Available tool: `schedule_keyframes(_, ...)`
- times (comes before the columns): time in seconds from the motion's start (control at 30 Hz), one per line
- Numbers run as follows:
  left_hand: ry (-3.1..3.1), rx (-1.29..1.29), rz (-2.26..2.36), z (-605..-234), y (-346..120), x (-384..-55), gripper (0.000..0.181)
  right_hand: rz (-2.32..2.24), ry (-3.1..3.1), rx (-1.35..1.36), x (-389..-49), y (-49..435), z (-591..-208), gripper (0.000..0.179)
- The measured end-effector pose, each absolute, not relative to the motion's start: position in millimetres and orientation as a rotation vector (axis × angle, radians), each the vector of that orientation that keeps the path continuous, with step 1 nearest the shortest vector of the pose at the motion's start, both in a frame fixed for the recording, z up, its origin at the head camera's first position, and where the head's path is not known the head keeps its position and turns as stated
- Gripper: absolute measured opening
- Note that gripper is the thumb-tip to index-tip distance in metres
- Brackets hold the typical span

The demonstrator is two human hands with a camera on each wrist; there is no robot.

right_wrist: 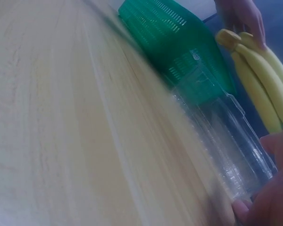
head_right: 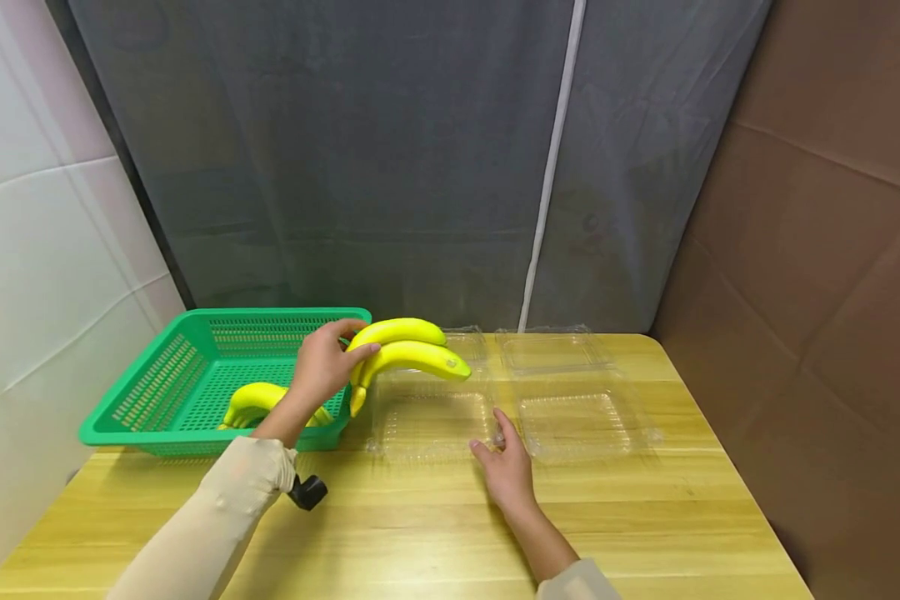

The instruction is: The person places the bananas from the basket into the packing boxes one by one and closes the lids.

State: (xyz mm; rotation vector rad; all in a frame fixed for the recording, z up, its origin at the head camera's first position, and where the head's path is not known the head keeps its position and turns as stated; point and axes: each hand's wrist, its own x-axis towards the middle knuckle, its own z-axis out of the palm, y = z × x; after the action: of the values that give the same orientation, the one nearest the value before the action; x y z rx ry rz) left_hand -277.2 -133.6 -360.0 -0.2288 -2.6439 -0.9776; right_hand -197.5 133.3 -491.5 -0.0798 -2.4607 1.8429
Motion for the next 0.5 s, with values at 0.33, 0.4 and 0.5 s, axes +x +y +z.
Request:
schedule_keyframes(0.33, -2.678, -0.213, -0.956, -381.6, -101.4, -276.8, 0.041, 1.84, -2.444, -0.105, -199.4, 134.2, -494.2, 0.066)
schedule_keyframes(0.4, -2.69, -0.222, -0.907, -386.5, -97.4, -278.3, 0.04, 1.843, -2.435, -0.115, -199.8, 134.1, -494.5, 0.066)
schedule_keyframes(0.5, -2.71, -0.216, -0.83, -394.1, -92.0, -281.3, 0.039, 1.837, -2.432, -0.133, -199.8, 133.9, -494.5, 0.066)
